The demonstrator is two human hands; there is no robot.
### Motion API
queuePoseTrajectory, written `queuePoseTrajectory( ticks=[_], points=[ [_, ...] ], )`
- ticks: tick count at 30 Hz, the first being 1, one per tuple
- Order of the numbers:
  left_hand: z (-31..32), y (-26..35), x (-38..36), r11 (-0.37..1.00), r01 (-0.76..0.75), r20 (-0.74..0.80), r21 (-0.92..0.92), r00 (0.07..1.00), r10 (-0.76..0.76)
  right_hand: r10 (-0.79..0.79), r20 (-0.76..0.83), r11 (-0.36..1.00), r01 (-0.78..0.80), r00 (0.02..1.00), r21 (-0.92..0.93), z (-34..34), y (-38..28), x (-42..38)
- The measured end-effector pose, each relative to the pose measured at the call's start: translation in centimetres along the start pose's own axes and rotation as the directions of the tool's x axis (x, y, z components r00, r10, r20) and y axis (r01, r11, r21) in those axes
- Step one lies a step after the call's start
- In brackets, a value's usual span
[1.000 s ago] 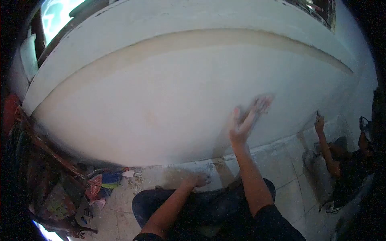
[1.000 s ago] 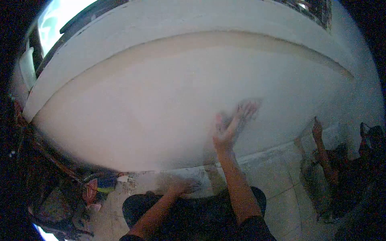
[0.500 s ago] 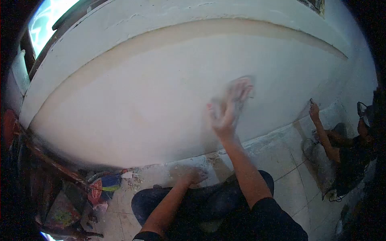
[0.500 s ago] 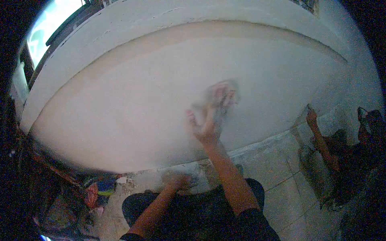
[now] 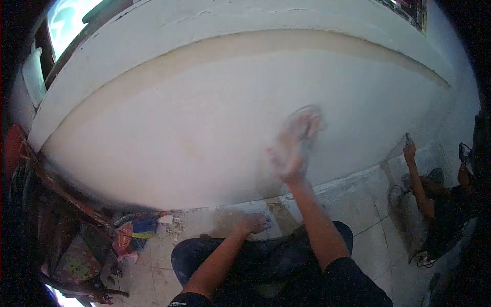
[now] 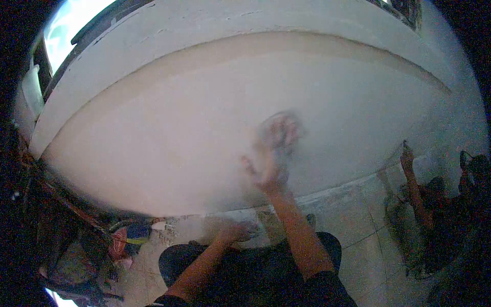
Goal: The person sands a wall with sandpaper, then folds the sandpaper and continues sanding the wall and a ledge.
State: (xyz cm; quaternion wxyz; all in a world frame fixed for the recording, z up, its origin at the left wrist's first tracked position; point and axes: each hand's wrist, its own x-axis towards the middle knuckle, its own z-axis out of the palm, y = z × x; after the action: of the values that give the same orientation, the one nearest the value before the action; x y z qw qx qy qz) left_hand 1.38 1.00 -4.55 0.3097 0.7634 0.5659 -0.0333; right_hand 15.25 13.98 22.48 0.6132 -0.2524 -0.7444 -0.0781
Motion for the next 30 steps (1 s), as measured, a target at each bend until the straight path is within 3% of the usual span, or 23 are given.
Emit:
queuePoseTrajectory(
  ticks=[1,3,5,7,10,11,13,14,16,17,19,20,21,25,27,29,30],
  points=[
    [-0.7,0.6,-0.3,0.998,0.064,0.095,0.009,0.993,-0.065,-0.001,0.006,1.0,0.001,1.0,-0.002,-0.2,0.2,-1.4],
    [0.6,-0.2,0.2,0.998,0.046,0.083,0.032,0.995,-0.048,-0.072,0.146,0.995,0.081,0.987,-0.06,0.2,1.7,-4.2],
    [-0.3,0.3,-1.3,0.998,0.033,0.072,0.06,0.997,-0.037,0.048,-0.066,0.998,-0.051,0.997,-0.048,-0.4,5.0,-4.7],
    [-6.1,4.9,-5.7,0.997,0.067,0.033,0.036,0.997,-0.068,0.453,-0.205,0.881,-0.401,0.868,0.251,-1.5,5.9,-2.5],
    [0.2,-0.2,-1.0,0.998,0.037,-0.077,0.046,0.997,-0.033,0.357,-0.3,0.934,-0.337,0.885,0.116,-1.3,4.1,1.0],
    [-1.0,0.7,-1.6,0.998,0.036,-0.079,0.043,0.996,-0.032,0.354,-0.298,0.935,-0.335,0.886,0.116,-1.3,2.7,1.2],
    [-4.9,3.8,-3.8,0.981,0.193,0.103,0.015,0.976,-0.193,0.024,0.001,0.999,-0.024,1.0,-0.031,-1.3,-0.2,0.4],
    [-4.5,3.5,-3.8,0.981,0.193,0.113,0.006,0.975,-0.192,0.03,0.013,0.999,-0.03,0.999,-0.032,-1.1,-0.2,-1.1],
    [-3.3,2.6,-3.1,0.987,0.158,0.083,0.036,0.983,-0.161,-0.031,0.223,0.994,0.053,0.974,-0.093,0.6,1.2,-5.3],
    [-3.6,2.8,-3.5,0.987,0.158,0.086,0.038,0.983,-0.161,-0.028,0.222,0.994,0.05,0.975,-0.094,0.5,3.2,-6.4],
    [-5.0,3.3,-5.0,0.986,0.148,0.058,-0.072,0.988,-0.144,-0.019,0.08,0.993,0.028,0.997,-0.112,-0.5,7.5,-6.8],
    [-5.4,3.2,-5.1,0.986,0.148,0.051,-0.07,0.988,-0.145,0.141,-0.125,0.99,-0.14,0.982,0.016,-0.1,7.4,-5.6],
    [-5.5,3.2,-5.0,0.99,0.125,0.042,-0.066,0.992,-0.123,0.314,-0.296,0.946,-0.272,0.902,0.174,0.0,6.9,-3.8],
    [-4.6,2.7,-4.0,0.992,0.121,0.01,-0.029,0.993,-0.121,0.277,-0.26,0.956,-0.291,0.925,-0.016,0.1,3.1,0.9],
    [-3.7,1.9,-2.6,0.992,0.117,0.062,-0.037,0.991,-0.114,-0.031,-0.036,0.996,0.028,0.999,-0.083,0.6,0.2,-0.3],
    [-3.4,2.0,-2.3,0.993,0.113,0.117,-0.036,0.987,-0.108,-0.106,0.143,0.992,0.115,0.984,-0.056,1.7,0.2,-4.5],
    [-4.4,2.9,-3.3,0.992,0.127,0.1,-0.027,0.987,-0.124,-0.105,0.145,0.992,0.114,0.984,-0.056,2.2,1.7,-5.8]
  ],
)
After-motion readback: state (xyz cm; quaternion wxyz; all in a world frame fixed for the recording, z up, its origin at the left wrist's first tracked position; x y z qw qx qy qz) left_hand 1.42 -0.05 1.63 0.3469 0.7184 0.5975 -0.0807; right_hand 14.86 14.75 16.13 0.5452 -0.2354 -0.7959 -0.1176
